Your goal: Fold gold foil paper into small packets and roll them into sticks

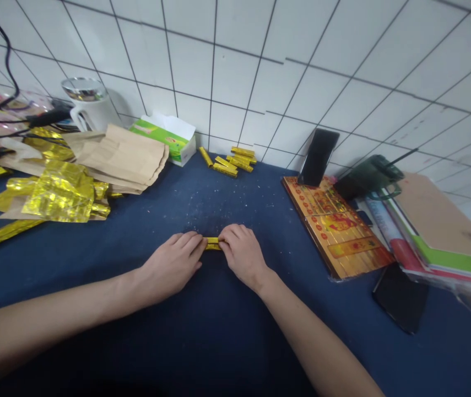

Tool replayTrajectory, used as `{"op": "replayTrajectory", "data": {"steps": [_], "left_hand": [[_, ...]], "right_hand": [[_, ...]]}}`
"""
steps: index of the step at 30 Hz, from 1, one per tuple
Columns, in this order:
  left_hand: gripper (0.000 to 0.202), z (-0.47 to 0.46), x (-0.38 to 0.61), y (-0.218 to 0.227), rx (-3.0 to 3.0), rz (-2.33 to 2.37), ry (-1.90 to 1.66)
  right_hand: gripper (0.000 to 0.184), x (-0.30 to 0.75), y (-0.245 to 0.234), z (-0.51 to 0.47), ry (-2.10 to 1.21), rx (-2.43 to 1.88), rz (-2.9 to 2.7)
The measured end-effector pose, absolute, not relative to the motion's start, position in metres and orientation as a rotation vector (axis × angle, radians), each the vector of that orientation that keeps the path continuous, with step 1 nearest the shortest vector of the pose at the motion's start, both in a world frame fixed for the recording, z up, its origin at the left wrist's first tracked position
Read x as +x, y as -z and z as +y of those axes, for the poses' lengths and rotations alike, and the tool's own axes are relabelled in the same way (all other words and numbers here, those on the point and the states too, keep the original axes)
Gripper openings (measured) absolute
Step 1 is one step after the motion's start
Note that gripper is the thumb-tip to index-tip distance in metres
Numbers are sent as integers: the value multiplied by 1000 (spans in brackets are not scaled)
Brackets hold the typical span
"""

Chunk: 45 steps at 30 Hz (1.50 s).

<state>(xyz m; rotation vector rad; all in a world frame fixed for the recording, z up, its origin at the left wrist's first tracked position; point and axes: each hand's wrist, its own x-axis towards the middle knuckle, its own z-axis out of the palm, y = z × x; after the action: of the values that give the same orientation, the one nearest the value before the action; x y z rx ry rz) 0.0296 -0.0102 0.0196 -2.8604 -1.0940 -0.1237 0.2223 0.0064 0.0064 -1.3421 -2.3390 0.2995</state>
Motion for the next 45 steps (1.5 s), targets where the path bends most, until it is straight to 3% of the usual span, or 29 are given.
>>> {"op": "replayTrajectory", "data": {"steps": [5,11,21,29,45], "left_hand": [[74,-21,30,-13,-2878,-1084,136],[91,-24,33,-6,-2897,-1046,102],[94,-27,33,-4,-2947,-1108,67],[94,-27,34,-5,-2960,-1093,90],[95,-28,34,0,-2936,-1090,96]], "right_hand": [[11,222,-8,6,-274,-1345,-2363],[11,222,-8,7,-268,-1340,-2386],[20,234,-7,6,-442,-1265,-2292],[6,235,-7,1,-547,-1427,-1934],[4,236,-3,-7,-676,-1490,-1994]]}}
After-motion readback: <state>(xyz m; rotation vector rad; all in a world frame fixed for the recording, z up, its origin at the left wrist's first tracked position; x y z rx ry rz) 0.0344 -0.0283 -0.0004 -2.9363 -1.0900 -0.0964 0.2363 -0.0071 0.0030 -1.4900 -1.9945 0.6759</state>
